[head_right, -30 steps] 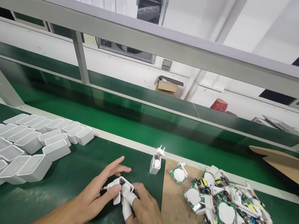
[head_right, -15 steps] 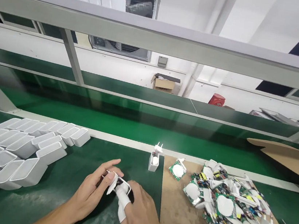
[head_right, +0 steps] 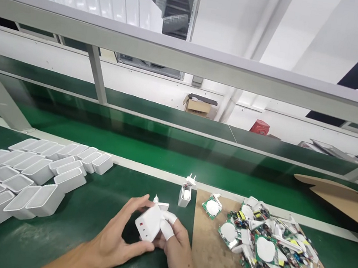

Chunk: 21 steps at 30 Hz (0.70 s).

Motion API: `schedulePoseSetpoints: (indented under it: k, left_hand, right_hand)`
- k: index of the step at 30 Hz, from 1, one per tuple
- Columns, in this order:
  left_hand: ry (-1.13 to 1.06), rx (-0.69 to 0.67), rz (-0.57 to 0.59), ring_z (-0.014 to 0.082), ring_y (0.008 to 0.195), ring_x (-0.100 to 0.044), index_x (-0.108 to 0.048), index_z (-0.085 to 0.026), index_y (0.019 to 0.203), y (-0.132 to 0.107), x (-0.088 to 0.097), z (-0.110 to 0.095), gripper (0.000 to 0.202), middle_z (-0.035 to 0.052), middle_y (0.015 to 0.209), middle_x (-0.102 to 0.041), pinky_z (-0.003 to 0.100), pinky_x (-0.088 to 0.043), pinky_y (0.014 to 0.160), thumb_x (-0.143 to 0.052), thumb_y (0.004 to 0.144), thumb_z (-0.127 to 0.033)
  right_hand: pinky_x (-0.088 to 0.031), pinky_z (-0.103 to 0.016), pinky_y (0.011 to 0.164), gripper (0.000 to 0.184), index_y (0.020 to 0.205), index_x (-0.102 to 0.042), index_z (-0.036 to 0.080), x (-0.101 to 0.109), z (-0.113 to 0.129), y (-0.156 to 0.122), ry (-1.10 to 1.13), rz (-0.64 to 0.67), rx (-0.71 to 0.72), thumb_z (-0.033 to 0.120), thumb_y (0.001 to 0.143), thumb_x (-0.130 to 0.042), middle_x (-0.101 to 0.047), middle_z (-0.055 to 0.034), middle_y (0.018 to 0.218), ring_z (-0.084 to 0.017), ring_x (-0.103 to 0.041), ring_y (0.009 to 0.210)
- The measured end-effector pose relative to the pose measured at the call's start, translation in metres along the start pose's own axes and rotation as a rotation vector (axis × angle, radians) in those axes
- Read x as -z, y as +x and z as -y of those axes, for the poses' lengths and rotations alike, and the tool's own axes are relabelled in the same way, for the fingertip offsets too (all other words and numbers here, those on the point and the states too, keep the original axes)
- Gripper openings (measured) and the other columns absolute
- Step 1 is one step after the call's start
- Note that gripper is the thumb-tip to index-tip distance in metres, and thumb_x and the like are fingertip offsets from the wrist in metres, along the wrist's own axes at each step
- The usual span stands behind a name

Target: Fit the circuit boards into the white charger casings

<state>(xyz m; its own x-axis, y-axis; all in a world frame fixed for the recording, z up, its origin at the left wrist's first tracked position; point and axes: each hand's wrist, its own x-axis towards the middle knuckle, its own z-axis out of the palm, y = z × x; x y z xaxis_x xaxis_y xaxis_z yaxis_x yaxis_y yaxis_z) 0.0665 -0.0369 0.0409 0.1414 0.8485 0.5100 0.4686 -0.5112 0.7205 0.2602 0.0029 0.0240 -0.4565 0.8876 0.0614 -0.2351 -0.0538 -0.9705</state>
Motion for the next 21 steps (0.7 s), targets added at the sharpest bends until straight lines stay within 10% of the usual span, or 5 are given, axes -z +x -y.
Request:
schedulePoseSetpoints:
  k: [13, 21]
  left_hand:
    - [0.037, -0.090, -0.023, 0.0301, 0.122, -0.062, -0.031, -0.033, 0.159, -0.001, -0.002, 0.006, 0.085, 0.0122, 0.135, -0.064, 0.047, -0.058, 0.103, -0.078, 0.091, -0.052]
    - [0.157, 0.041, 0.064, 0.0304, 0.123, -0.062, -0.028, -0.033, 0.161, 0.001, -0.001, 0.004, 0.080, 0.0122, 0.138, -0.060, 0.047, -0.057, 0.104, -0.069, 0.094, -0.017]
  right_hand:
    - [-0.061, -0.045, 0.088, 0.050, 0.118, -0.075, 0.021, -0.008, 0.007, -0.001, 0.201, -0.033, -0.292, 0.061, 0.089, -0.074, -0.080, -0.0101, 0.104, -0.032, -0.075, 0.100]
    - [-0.057, -0.042, 0.106, 0.037, 0.135, -0.063, 0.026, -0.007, 0.001, -0.006, -0.364, -0.044, 0.148, 0.041, 0.101, -0.063, -0.069, -0.0106, 0.133, -0.025, -0.071, 0.116]
